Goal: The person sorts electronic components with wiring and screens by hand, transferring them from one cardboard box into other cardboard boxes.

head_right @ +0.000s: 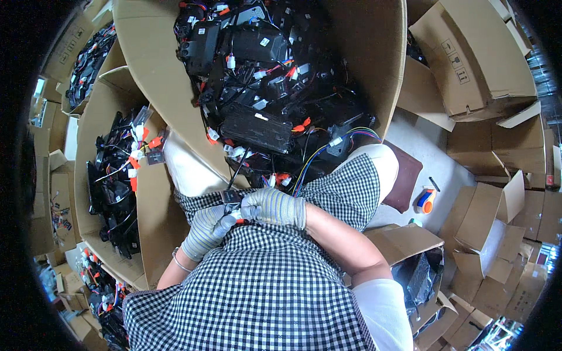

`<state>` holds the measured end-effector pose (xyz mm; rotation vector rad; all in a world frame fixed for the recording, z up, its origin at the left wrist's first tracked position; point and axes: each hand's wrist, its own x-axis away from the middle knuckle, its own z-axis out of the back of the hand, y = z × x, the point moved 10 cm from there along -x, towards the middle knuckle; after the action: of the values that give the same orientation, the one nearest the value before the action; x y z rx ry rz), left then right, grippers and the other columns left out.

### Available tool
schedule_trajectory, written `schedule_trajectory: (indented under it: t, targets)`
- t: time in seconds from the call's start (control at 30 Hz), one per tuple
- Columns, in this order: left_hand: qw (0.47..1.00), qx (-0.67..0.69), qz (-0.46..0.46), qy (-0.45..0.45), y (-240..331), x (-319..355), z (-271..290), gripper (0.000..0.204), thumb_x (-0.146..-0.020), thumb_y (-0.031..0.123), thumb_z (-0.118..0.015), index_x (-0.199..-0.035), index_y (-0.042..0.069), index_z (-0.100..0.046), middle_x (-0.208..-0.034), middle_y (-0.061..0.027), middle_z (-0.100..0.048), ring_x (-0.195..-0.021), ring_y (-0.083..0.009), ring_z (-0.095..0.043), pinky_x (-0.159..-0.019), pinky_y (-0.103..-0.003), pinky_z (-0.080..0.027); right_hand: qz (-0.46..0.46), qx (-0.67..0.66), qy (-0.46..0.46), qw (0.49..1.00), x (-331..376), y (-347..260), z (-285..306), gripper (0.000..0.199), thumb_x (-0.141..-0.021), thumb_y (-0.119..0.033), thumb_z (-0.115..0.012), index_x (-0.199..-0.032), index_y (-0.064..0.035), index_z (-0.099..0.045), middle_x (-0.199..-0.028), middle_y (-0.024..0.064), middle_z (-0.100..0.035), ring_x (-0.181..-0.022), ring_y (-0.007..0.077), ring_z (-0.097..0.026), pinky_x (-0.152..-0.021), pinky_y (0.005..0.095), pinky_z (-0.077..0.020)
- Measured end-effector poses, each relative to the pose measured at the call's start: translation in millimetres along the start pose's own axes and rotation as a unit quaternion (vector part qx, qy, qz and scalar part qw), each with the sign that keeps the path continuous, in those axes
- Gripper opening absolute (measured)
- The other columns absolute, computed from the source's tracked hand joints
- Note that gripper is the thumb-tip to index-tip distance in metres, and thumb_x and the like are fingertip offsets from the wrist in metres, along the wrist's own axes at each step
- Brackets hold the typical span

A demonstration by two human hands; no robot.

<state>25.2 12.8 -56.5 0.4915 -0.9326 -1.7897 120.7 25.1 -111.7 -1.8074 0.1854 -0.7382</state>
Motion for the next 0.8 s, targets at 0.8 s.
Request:
schedule_trajectory:
  t: [0.8]
  targets:
    - [0.903,0.407,0.119,0.067,-32.1,-0.4,21.1,0.037,-0.088,0.021,-0.057,-0.121,0.003,-0.056,-0.107,-0.0087,-0.065,-0.072,-0.0106,-0.058,-0.068,-0.026,-0.047,0.128,0.099,0.524,0.836,-16.2,-83.1,315.5,0.014,-0.088,-0.016,-0.058,-0.094,-0.0067,-0.065,-0.083,0.013,-0.065,-0.067,0.0264,-0.057,-0.065,0.0328,-0.0432]
